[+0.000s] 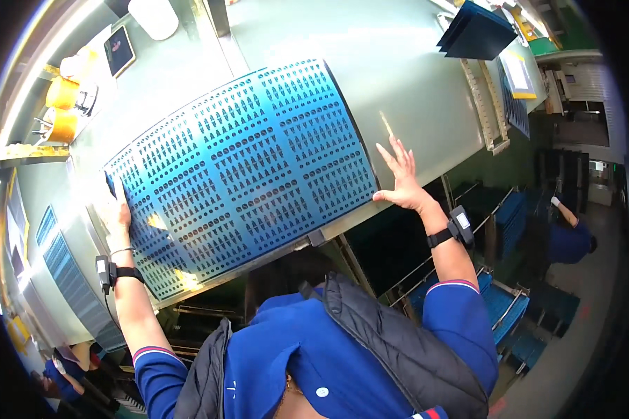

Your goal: Move industrial panels from racks to an inspection table and check them.

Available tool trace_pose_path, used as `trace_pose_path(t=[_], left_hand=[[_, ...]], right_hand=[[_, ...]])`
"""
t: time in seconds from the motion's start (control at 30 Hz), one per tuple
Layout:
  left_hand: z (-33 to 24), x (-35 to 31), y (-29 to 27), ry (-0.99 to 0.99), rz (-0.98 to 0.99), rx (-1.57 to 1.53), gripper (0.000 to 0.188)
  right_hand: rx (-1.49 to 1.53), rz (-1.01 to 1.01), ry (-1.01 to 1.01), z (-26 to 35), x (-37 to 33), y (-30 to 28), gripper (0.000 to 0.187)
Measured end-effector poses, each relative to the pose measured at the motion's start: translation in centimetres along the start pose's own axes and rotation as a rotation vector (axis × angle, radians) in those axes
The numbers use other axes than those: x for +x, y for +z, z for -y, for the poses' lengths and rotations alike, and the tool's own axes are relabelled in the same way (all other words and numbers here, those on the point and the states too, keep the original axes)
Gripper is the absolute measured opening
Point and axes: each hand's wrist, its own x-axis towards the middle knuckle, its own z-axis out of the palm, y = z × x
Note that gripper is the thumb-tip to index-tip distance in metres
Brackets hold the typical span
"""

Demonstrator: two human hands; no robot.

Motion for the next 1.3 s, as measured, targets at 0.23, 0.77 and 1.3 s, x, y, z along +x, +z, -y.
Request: trace_pose_path(t=[0.23, 0.77, 1.3], left_hand=[[-2.2, 0.5, -3.9, -0.099, 0.089, -0.021, 0.045], [-2.4, 1.5, -5.8, -0.486, 0.043, -0.713, 0.057], [-7.2, -26.8, -21.2, -0.21, 0.324, -0.41, 0.071]], right_hand=[[-0.228, 0.048, 0.017, 5.1, 2.0, -0.6, 0.121], [-0.421, -0.451, -0.059, 5.4, 21.2, 2.5, 0.064], [-0.34, 0.021, -0.268, 4.8, -14.3, 5.1, 0.104]])
